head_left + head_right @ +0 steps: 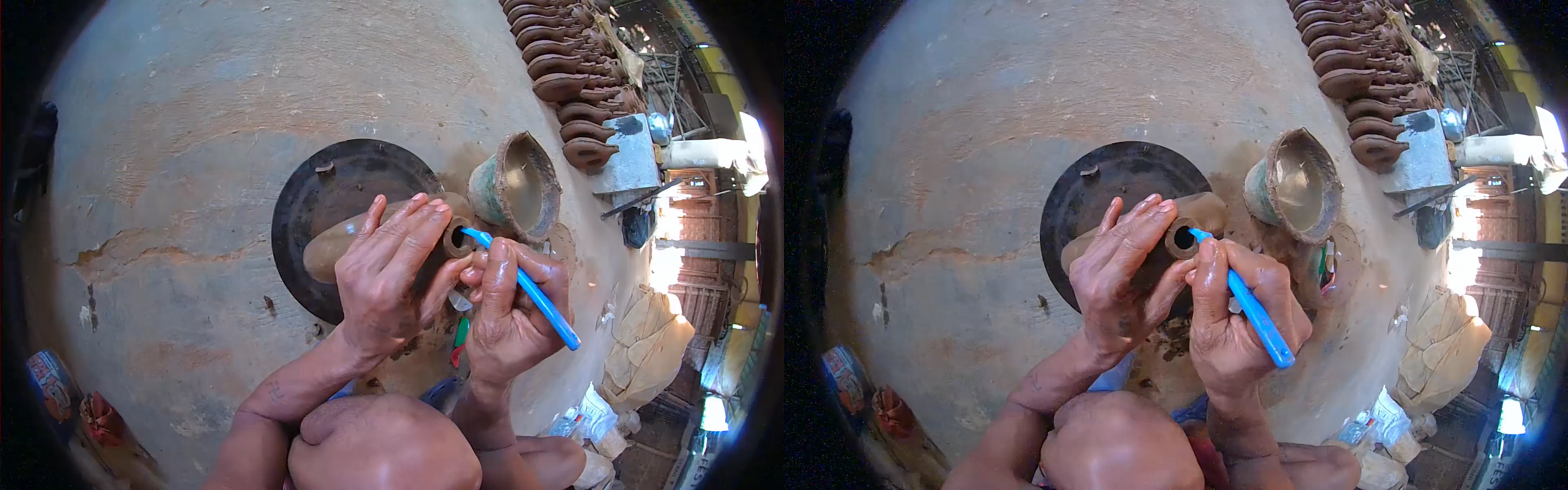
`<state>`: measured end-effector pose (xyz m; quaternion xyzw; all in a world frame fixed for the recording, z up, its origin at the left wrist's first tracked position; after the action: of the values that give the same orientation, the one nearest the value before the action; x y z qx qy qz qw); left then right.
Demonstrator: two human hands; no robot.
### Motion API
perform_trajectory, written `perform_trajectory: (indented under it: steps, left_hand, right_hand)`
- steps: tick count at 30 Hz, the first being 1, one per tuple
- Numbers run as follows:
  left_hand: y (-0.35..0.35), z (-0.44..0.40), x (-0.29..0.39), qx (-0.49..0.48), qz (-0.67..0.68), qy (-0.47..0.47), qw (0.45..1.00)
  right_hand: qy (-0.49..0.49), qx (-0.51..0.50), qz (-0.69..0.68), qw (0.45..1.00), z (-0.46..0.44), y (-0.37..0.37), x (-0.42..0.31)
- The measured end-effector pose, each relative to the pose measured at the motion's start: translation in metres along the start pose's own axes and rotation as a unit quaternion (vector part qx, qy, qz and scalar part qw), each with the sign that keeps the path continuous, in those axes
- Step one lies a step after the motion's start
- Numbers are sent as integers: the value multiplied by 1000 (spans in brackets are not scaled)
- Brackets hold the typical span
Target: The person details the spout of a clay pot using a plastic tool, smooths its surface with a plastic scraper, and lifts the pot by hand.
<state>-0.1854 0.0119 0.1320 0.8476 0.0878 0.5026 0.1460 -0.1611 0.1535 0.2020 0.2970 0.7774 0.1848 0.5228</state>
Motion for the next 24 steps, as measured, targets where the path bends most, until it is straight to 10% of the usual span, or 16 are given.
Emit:
perform_trajectory:
  steps: [24]
  left_hand:
    - [3, -19, -11, -81, 48, -30, 995]
  right_hand:
    - [-34, -71, -116, 990, -25, 1, 18]
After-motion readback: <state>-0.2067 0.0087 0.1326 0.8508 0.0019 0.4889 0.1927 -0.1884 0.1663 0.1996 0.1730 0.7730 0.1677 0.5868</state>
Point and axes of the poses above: each hand's wrist, its own z-axis away from the middle knuckle, its own y-axis out of the back of the hand, x = y × z, the point moved 10 cm from there along -z, towards the middle knuckle, and after that the axes turned 15 degrees about -x, right-handed, at the moved point
